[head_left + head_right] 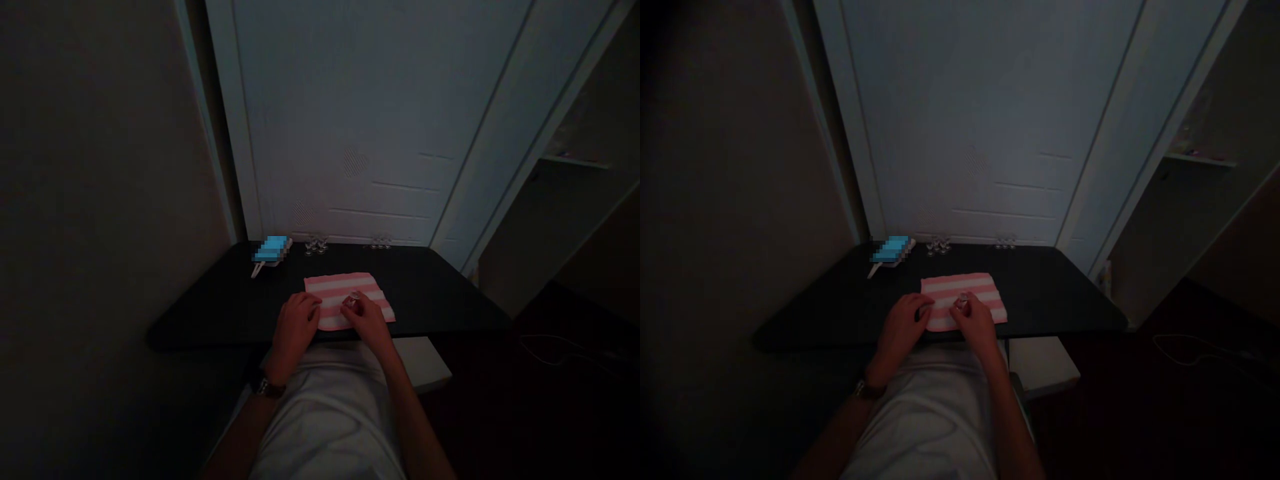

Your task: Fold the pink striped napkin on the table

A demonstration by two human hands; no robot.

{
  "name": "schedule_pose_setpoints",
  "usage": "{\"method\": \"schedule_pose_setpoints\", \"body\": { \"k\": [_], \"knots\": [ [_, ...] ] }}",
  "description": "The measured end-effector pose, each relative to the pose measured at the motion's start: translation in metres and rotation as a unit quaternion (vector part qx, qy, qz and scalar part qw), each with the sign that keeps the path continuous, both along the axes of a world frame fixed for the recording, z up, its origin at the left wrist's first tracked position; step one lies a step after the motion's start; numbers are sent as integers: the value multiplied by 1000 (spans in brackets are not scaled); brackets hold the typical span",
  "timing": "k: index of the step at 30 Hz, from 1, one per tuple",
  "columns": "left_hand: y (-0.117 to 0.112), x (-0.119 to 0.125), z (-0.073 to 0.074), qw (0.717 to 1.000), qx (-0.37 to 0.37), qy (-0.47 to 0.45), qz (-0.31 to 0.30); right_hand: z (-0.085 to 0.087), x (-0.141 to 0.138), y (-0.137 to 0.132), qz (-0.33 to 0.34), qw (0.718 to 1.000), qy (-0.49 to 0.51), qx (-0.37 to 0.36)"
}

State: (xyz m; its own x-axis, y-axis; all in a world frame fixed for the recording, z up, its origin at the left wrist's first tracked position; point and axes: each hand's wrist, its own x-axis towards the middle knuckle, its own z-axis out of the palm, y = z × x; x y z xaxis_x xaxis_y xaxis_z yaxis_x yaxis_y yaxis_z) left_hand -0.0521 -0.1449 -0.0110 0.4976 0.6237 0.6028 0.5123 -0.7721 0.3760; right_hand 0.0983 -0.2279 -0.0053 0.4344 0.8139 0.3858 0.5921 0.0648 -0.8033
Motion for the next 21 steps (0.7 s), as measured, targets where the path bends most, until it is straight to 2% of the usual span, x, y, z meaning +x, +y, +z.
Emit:
{"method": "schedule_pose_setpoints", "body": {
  "k": [5,10,16,18,21],
  "knots": [
    [-1,-1,0,999,-4,-5,-37,1,-5,-2,38,999,20,17],
    [-1,-2,-1,999,-17,-1,-42,5,-2,-4,37,999,29,2],
    [-2,-2,0,999,-9,-8,-32,1,-1,-1,45,999,21,-4],
    [-1,-2,-1,1000,-9,-7,-29,9,-2,-6,43,999,13,-5],
    [0,-2,-2,1000,-10,-3,-30,46,-5,-21,-9,999,-37,19]
  ]
}}
